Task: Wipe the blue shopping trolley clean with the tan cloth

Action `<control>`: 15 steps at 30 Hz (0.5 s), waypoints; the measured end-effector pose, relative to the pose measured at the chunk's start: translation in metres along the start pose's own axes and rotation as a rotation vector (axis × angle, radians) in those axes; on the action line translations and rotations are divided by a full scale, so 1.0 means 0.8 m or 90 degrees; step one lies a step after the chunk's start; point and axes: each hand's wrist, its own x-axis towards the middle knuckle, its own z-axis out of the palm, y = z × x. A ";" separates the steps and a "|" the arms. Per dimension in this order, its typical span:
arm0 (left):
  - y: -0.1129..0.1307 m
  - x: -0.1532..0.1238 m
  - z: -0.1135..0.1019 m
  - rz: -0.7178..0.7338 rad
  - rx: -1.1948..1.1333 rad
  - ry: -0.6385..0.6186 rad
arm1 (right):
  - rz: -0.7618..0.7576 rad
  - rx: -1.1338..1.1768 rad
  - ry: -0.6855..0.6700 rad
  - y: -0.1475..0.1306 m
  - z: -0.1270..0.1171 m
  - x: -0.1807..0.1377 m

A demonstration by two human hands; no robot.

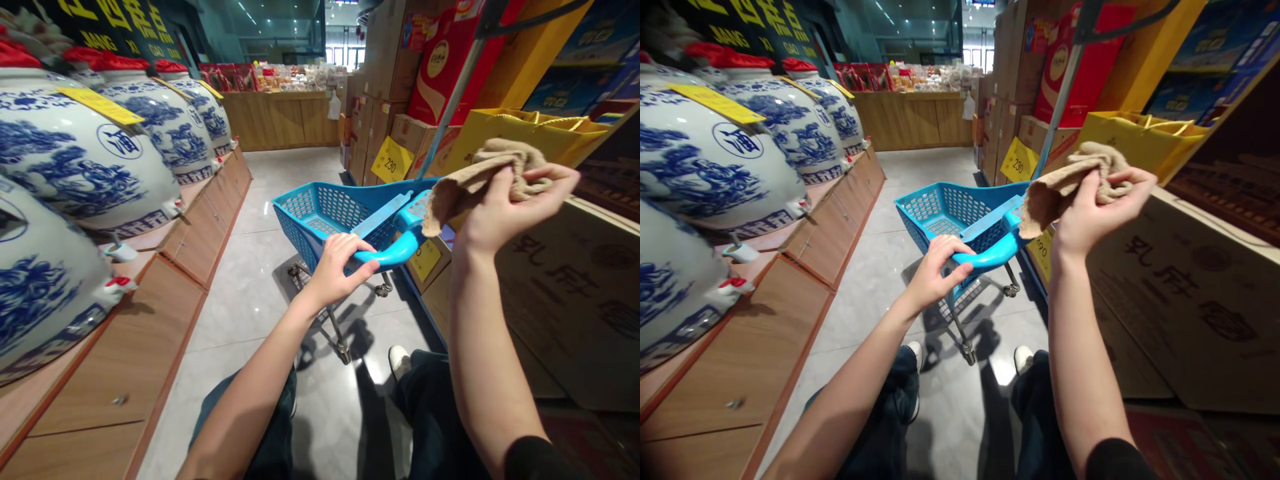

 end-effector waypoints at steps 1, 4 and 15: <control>0.001 -0.001 0.001 0.002 0.001 0.000 | -0.020 0.031 0.017 0.015 -0.006 0.005; 0.004 -0.003 0.002 0.013 -0.001 -0.001 | -0.049 0.112 -0.001 0.034 -0.016 0.014; 0.004 -0.004 -0.001 0.014 0.000 -0.008 | -0.056 -0.022 -0.547 -0.144 0.008 -0.007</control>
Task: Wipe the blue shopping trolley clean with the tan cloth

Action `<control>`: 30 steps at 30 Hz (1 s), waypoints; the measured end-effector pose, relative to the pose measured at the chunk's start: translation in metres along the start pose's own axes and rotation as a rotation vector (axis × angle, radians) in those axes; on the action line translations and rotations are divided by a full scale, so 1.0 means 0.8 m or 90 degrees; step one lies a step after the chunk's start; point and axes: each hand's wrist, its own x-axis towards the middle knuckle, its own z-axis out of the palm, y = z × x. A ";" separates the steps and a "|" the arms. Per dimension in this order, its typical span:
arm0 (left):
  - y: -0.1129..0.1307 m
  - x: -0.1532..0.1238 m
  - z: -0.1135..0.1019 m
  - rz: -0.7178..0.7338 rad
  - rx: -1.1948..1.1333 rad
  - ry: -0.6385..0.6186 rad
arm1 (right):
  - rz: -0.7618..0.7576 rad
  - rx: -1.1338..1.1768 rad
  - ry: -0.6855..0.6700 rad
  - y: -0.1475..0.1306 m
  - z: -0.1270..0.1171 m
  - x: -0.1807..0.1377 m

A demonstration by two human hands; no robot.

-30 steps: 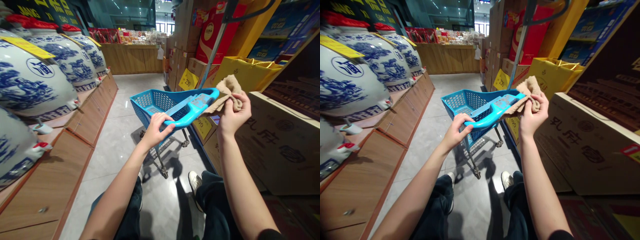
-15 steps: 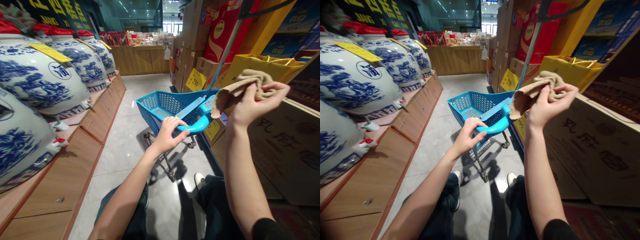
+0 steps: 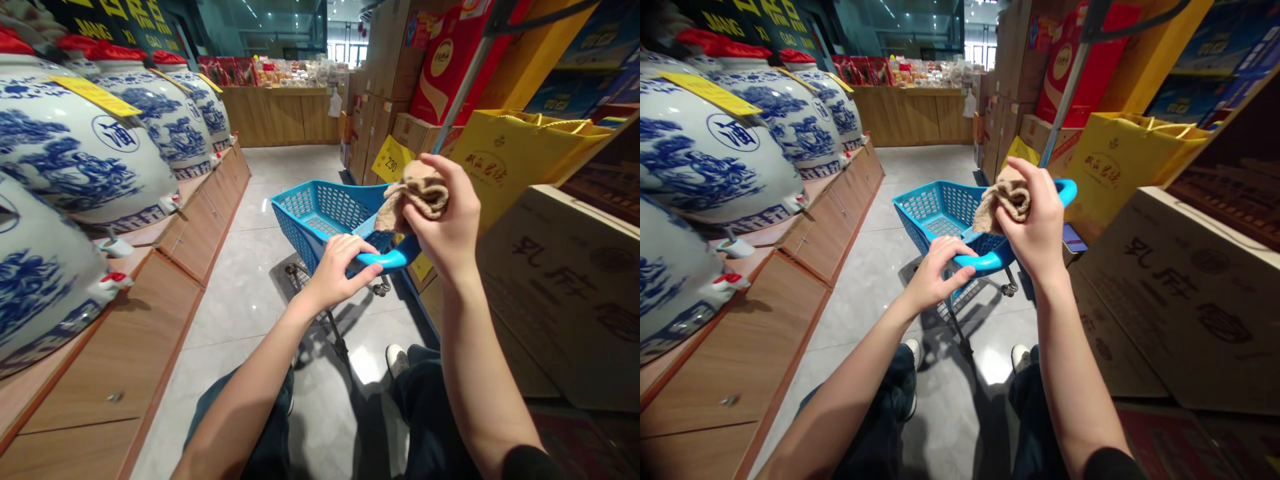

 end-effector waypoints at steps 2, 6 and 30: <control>-0.002 -0.001 0.001 0.001 0.000 0.000 | 0.015 -0.006 0.042 -0.004 -0.006 -0.002; -0.007 -0.003 0.002 0.018 0.006 0.021 | 0.061 0.037 0.110 -0.015 0.008 -0.010; -0.022 0.005 -0.020 0.017 -0.029 0.031 | 0.062 0.226 -0.388 -0.023 -0.027 -0.022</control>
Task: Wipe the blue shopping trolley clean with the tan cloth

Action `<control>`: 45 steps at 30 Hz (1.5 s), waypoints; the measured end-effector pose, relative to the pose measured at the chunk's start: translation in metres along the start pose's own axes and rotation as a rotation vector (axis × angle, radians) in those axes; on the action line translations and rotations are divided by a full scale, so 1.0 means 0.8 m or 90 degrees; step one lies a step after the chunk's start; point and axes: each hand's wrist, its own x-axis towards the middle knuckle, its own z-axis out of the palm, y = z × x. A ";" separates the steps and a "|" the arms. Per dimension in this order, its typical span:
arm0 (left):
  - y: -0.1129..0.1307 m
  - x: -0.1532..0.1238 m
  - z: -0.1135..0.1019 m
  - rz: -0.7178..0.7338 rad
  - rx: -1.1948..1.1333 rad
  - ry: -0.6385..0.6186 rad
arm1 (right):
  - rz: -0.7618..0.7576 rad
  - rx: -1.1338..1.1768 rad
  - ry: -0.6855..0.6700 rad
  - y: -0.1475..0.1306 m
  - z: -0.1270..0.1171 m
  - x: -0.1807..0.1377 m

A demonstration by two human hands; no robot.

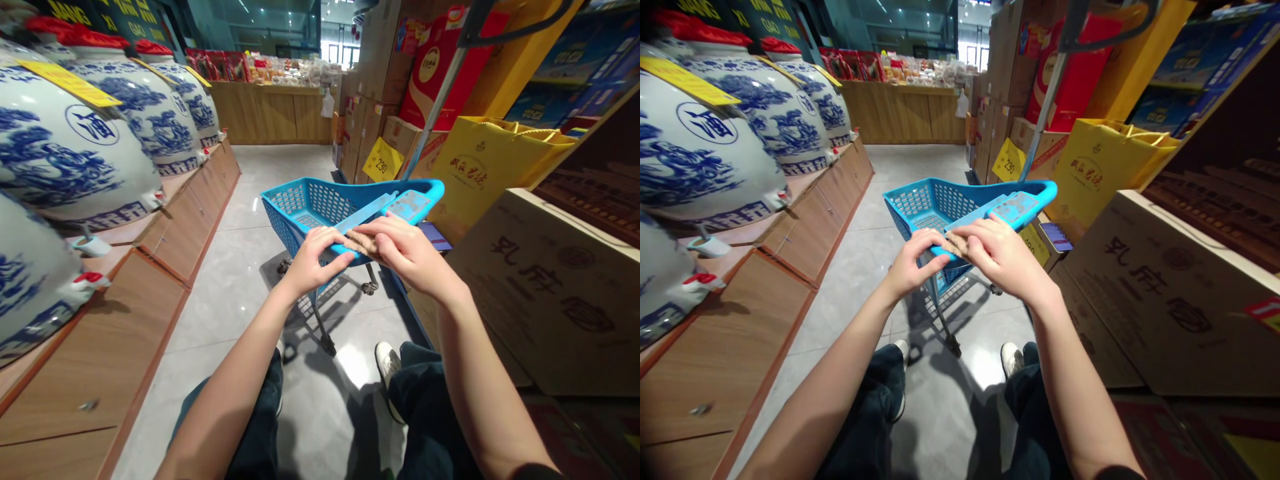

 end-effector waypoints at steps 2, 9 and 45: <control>-0.001 0.002 -0.002 -0.007 -0.006 -0.002 | -0.018 -0.055 0.031 0.006 -0.001 -0.001; -0.007 0.003 -0.002 -0.009 -0.015 0.029 | -0.069 -0.148 0.117 0.007 0.030 0.000; -0.005 0.003 -0.005 -0.036 0.002 0.046 | -0.154 -0.165 0.410 0.032 0.087 -0.011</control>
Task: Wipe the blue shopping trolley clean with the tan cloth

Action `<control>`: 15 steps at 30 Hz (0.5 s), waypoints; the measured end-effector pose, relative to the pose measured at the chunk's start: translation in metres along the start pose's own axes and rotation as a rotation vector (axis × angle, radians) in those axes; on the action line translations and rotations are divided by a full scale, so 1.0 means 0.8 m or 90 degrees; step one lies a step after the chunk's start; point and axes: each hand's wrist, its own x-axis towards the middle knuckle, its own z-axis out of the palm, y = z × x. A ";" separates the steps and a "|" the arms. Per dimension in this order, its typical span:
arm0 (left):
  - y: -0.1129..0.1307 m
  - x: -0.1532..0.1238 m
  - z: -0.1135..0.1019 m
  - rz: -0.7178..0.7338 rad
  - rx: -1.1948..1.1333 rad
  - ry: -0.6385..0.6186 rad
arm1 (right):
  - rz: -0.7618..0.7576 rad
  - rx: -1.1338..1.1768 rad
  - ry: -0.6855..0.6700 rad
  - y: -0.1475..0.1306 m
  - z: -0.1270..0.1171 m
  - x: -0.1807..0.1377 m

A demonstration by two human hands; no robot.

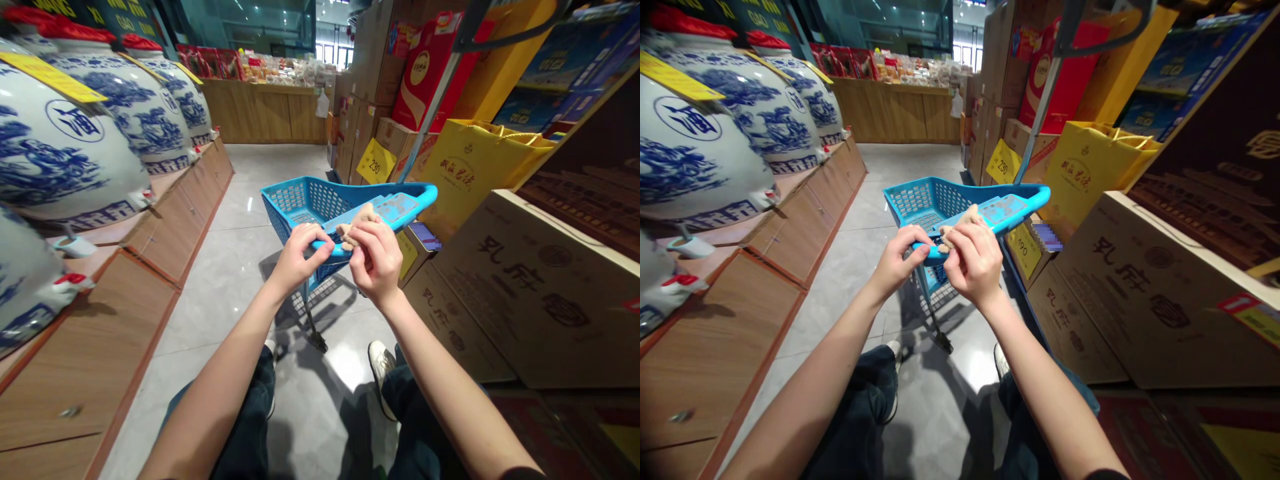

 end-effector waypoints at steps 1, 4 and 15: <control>-0.001 0.000 -0.001 -0.001 0.001 0.000 | -0.021 0.007 -0.032 0.002 0.000 -0.001; -0.002 0.000 0.000 -0.017 0.007 -0.001 | -0.056 0.006 -0.060 0.027 -0.007 -0.003; -0.003 0.002 -0.003 -0.035 -0.002 0.007 | -0.038 -0.031 -0.047 0.018 0.000 -0.005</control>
